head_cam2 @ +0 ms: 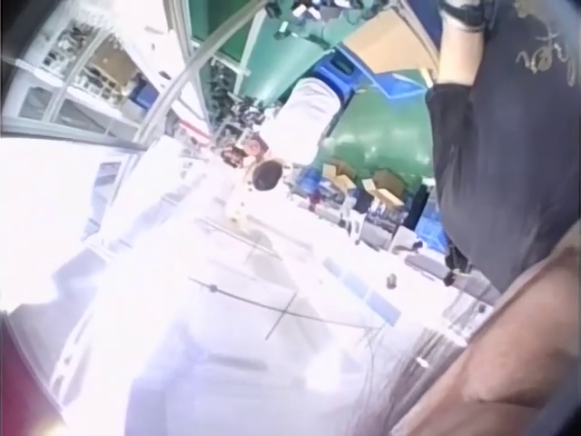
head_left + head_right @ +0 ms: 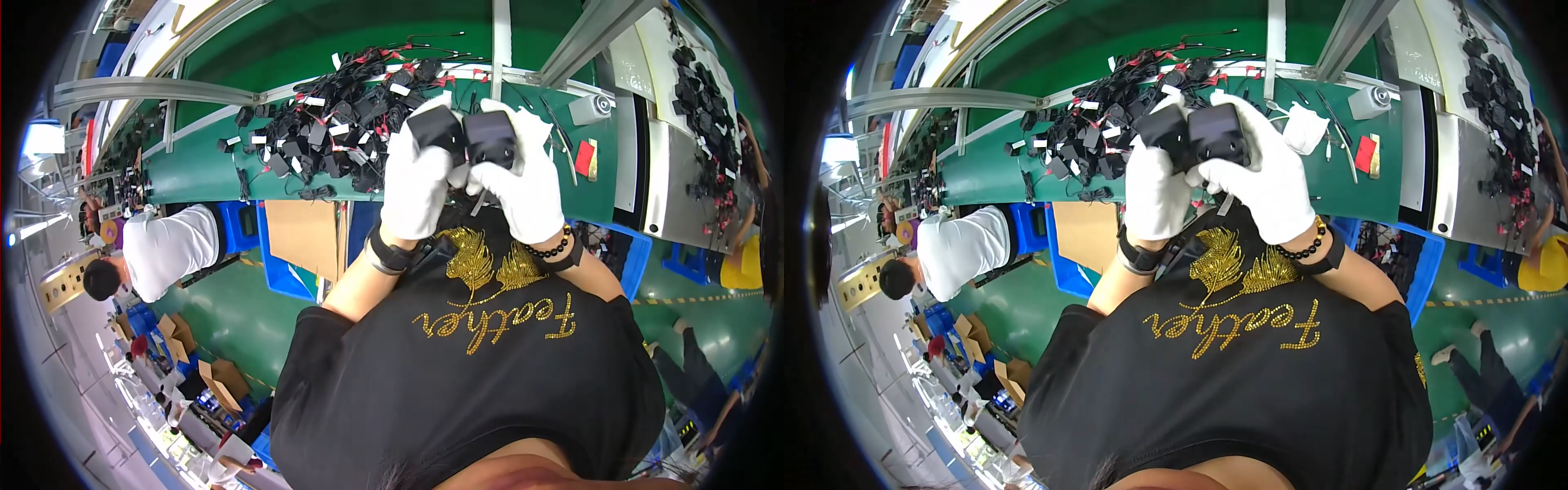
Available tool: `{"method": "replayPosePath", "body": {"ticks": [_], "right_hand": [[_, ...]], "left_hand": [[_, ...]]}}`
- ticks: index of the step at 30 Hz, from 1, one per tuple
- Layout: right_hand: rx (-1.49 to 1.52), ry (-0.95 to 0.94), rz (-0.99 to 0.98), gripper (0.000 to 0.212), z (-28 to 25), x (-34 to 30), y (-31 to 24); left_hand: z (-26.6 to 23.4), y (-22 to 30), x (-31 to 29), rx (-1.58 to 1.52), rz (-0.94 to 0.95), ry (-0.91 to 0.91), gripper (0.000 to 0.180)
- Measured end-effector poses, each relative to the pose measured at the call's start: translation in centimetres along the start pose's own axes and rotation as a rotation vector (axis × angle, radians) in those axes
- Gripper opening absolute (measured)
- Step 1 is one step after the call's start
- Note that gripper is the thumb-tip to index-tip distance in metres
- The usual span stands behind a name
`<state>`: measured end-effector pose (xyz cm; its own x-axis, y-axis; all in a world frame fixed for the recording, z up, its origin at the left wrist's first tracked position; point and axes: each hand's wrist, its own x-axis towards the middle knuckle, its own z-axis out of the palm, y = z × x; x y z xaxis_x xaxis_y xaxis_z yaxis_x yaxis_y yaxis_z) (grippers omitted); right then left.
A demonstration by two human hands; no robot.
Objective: The person is manually assembling and inspecting black plastic electronic components on a factory production line.
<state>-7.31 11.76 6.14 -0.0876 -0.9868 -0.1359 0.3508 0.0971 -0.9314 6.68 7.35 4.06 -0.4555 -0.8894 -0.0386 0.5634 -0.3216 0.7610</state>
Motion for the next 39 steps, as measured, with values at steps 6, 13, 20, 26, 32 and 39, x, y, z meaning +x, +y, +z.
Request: {"method": "replayPosePath", "body": {"ticks": [6, 13, 20, 26, 32, 39], "right_hand": [[-0.041, -0.087, -0.177, 0.069, -1.0, -0.1, 1.1], [-0.030, -0.076, -0.200, 0.060, -0.7, -0.1, 1.0], [0.200, -0.054, -0.134, 0.040, -1.8, 1.8, 1.8], [-0.158, 0.086, -0.256, 0.050, -0.7, 0.5, 0.4], [0.096, 0.065, -0.287, 0.051, -1.6, -0.1, 0.6], [-1.118, 0.075, -0.700, 0.066, 1.6, -0.3, -0.9]], "left_hand": [[0.6, 0.4, -0.6, 0.481, 0.055, 0.036, 0.060], [0.9, -0.4, -0.3, 0.756, 0.302, -0.036, 0.053], [0.6, -1.0, -0.1, 1.070, 0.674, -0.029, 0.052], [-0.6, 0.2, -0.9, 0.006, -0.028, 0.035, 0.047], [-2.9, 0.2, -0.2, -0.752, -0.173, -0.173, 0.049], [0.1, 0.2, 0.6, -0.257, -0.236, 0.104, 0.037]]}}
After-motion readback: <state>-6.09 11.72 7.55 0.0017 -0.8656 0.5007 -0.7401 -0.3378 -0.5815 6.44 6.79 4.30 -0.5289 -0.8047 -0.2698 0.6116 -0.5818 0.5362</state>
